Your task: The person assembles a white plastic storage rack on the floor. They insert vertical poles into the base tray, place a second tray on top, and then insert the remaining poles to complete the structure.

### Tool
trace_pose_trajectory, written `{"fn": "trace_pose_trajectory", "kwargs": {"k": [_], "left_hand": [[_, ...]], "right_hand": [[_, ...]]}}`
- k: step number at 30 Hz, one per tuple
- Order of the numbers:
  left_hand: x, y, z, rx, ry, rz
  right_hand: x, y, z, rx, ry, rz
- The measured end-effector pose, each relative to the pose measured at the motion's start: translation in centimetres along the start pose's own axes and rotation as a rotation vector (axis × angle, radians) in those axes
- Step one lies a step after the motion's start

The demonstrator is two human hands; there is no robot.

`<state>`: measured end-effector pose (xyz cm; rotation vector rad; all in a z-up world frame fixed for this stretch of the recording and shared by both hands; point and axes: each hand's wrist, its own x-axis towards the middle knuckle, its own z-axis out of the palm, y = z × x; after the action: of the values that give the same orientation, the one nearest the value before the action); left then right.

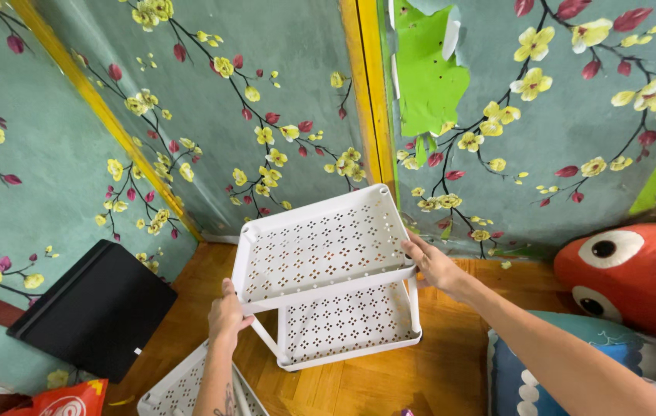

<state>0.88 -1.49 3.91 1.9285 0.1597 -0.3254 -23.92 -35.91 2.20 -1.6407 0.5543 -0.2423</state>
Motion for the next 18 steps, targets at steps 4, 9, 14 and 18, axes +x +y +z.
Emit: {"fn": "trace_pose_trajectory", "kwargs": {"k": [4, 9, 14, 18], "left_hand": [[-0.4, -0.1, -0.2, 0.079, 0.019, 0.028], [-1.6, -0.1, -0.3, 0.228, 0.0, 0.041], [-2.5, -1.0, -1.2, 0.31, -0.017, 0.003], [-2.3, -1.3, -1.6, 0.18, -0.098, 0.015]], "right_hand": [[0.4, 0.2, 0.2, -0.063, 0.024, 0.019], [1.5, 0.1, -1.1, -0.246, 0.08, 0.022], [1.9, -1.0, -0.8, -0.302, 0.083, 0.037], [1.4, -2.4, -1.0, -0.332, 0.086, 0.12]]}}
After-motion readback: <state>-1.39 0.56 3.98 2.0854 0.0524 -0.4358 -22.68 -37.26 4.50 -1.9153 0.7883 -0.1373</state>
